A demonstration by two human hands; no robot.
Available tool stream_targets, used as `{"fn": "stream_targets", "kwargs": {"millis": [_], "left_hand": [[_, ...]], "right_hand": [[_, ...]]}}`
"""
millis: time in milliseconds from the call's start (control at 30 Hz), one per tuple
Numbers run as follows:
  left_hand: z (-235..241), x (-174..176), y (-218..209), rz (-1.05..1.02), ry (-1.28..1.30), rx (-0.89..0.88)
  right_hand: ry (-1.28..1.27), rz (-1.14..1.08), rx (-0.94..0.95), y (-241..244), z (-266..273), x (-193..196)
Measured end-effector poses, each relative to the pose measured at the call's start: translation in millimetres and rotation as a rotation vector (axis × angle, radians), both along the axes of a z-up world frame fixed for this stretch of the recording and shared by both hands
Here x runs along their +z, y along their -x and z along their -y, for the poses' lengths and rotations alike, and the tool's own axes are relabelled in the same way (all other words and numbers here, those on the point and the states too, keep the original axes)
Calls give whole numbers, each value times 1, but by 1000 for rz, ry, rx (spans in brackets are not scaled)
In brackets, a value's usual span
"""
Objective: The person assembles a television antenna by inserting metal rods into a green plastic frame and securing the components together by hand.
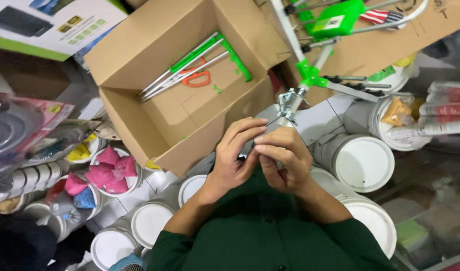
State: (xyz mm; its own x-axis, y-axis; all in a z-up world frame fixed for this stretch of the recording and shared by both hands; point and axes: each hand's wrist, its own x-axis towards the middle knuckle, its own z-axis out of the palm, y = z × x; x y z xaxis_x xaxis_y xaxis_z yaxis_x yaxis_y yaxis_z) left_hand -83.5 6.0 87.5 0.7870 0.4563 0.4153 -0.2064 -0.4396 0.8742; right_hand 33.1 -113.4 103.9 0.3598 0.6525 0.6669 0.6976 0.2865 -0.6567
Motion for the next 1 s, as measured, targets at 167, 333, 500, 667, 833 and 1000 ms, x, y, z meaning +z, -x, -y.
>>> {"fn": "stream_targets", "kwargs": {"millis": [167, 333, 500, 667, 833, 1000], "left_hand": [[-64, 3, 44, -149, -156, 132], [-139, 0, 96, -369, -394, 292], [-185, -26, 120, -489, -410, 221], [-204, -49, 117, -442, -465, 169], [-209, -47, 116, -373, -439, 96], [-214, -46, 113, -356, -397, 53]], "right_hand": [[98, 30, -27, 16, -52, 5], [287, 263, 1, 12, -147, 5], [692, 573, 130, 10, -243, -42], [970, 904, 195, 4, -289, -114], [1024, 1159, 141, 1, -306, -168], [968, 1133, 143, -4, -307, -186]]}}
